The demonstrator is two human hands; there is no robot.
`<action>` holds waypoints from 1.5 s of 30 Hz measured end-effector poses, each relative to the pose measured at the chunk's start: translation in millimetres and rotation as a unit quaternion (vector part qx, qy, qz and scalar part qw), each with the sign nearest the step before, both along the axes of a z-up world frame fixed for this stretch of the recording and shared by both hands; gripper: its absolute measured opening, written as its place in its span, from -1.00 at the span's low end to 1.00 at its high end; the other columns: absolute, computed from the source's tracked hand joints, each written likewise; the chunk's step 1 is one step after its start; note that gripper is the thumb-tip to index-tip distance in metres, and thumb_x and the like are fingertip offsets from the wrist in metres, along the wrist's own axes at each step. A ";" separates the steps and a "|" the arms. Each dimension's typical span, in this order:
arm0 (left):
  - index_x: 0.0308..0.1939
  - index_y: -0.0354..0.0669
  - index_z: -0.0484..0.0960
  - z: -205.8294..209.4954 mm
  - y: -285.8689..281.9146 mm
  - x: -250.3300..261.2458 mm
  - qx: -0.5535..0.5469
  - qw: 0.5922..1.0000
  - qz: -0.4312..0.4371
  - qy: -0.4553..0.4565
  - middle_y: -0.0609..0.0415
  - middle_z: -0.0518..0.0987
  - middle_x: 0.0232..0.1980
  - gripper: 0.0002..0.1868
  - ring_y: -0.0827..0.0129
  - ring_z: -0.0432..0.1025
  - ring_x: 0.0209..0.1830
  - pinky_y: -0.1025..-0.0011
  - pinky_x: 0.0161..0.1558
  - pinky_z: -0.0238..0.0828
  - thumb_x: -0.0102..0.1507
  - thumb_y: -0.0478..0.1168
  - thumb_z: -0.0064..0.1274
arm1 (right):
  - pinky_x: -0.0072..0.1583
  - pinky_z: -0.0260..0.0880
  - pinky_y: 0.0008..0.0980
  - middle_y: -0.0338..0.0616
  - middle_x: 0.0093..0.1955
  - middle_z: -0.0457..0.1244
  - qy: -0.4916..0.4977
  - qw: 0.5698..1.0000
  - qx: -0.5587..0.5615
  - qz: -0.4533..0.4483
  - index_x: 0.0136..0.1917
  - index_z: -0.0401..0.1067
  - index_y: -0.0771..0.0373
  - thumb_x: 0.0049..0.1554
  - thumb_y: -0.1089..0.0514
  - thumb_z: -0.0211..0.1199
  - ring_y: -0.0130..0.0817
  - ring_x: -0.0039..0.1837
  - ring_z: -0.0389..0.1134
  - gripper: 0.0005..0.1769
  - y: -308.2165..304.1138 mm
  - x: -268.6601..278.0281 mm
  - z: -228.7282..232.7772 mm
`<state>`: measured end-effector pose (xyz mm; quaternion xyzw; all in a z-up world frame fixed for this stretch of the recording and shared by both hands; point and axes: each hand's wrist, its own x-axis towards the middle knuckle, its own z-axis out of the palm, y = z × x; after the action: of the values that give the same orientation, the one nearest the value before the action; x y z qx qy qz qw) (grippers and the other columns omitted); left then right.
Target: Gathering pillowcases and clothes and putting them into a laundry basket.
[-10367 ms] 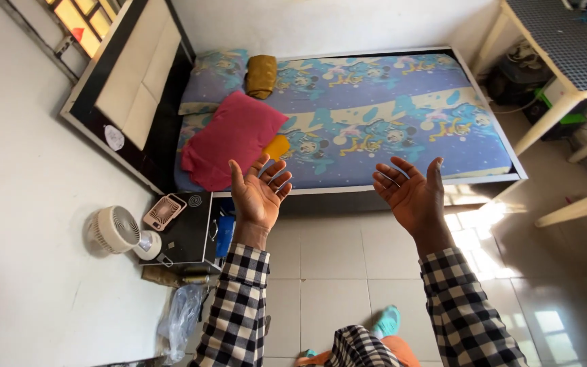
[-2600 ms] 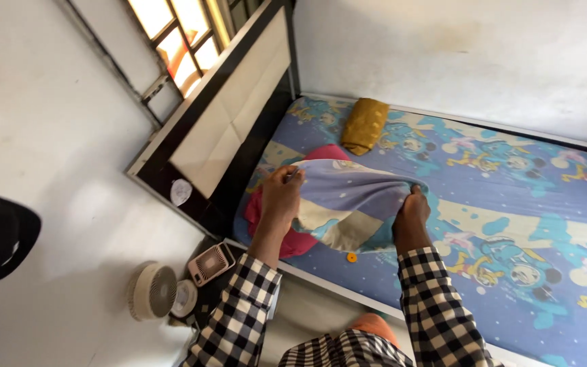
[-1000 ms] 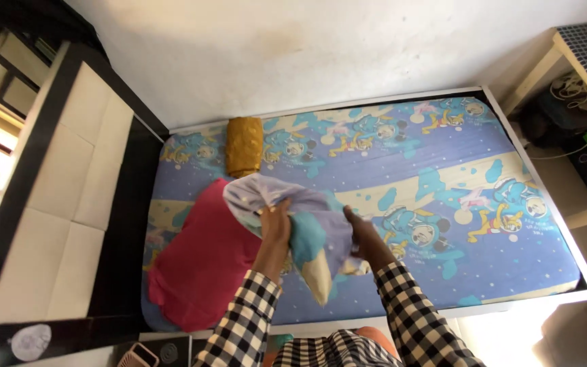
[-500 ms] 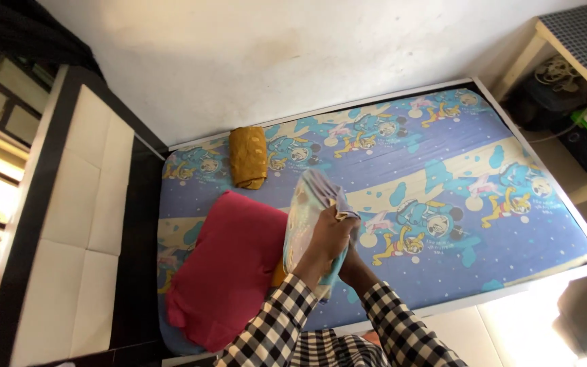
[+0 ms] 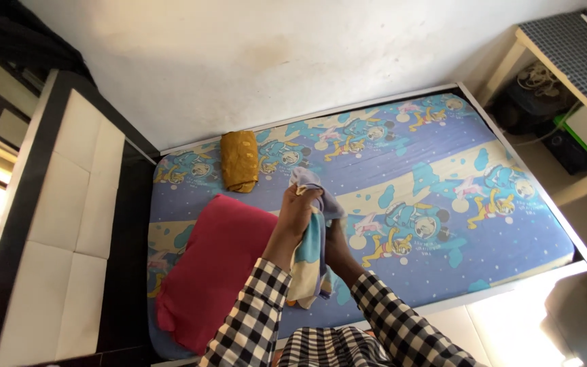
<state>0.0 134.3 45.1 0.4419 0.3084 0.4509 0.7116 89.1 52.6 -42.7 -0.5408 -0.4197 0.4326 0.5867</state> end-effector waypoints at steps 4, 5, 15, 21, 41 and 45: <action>-0.20 -0.18 0.64 11.2 7.9 -8.8 0.009 0.999 0.036 -0.029 0.19 0.59 -0.27 -0.92 0.51 0.45 -0.28 0.49 -0.20 0.39 0.24 -0.33 0.09 | 0.32 0.26 -0.26 0.04 0.38 0.20 -0.069 0.994 0.023 0.082 0.50 0.03 0.28 0.19 0.12 0.25 -0.24 0.36 0.24 -0.29 13.1 -4.4 19.5; -0.18 -0.18 0.64 13.6 9.4 -11.9 0.018 0.998 0.047 -0.035 0.20 0.59 -0.25 -0.92 0.52 0.45 -0.25 0.50 -0.17 0.39 0.24 -0.34 0.10 | 0.32 0.29 -0.27 0.04 0.34 0.26 -0.037 0.993 0.046 0.104 0.46 0.14 0.31 0.19 0.13 0.24 -0.25 0.35 0.28 -0.36 18.2 -6.1 24.3; 0.00 -0.16 0.63 51.0 -13.4 -78.6 0.008 0.989 0.151 -0.004 0.17 0.64 -0.08 -0.76 0.50 0.54 -0.09 0.48 -0.03 0.47 0.25 -0.34 0.08 | 0.30 0.35 -0.37 -0.11 0.27 0.30 0.082 0.965 0.170 0.183 0.34 0.30 0.29 0.15 0.17 0.34 -0.38 0.28 0.32 -0.47 77.7 -33.9 88.7; 0.03 -0.25 0.63 -5.9 -5.0 -122.9 -0.092 0.975 0.194 0.052 0.06 0.65 -0.11 -0.72 0.34 0.56 -0.18 0.37 -0.13 0.51 0.24 -0.35 0.04 | 0.25 0.41 -0.39 -0.09 0.18 0.38 -0.014 0.979 0.092 0.179 0.26 0.42 0.31 0.21 0.18 0.23 -0.41 0.18 0.39 -0.64 90.5 -58.5 107.0; -0.22 -0.16 0.54 -20.0 74.8 -215.2 -0.003 0.969 0.225 -0.099 0.19 0.46 -0.27 -0.92 0.48 0.35 -0.34 0.48 -0.28 0.35 0.27 -0.30 -0.08 | 0.07 0.52 -0.30 0.00 0.11 0.42 0.052 0.973 -0.118 0.192 0.24 0.44 0.34 0.05 0.30 0.28 -0.29 0.07 0.47 -0.55 112.1 -107.2 -26.7; -0.16 -0.19 0.60 36.9 45.9 -245.8 -0.062 0.955 0.274 -0.098 0.09 0.56 -0.24 -0.78 0.37 0.47 -0.33 0.42 -0.24 0.48 0.19 -0.29 -0.12 | -0.05 0.37 -0.26 -0.05 -0.02 0.39 -0.032 0.983 -0.135 0.117 0.20 0.51 0.27 0.32 0.20 0.21 -0.34 -0.08 0.35 -0.78 149.4 -141.9 1.2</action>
<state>-245.8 180.2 82.0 0.2486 0.3736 0.6501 0.6132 -52.7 202.0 -41.5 -0.5759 -0.4364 0.5337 0.4394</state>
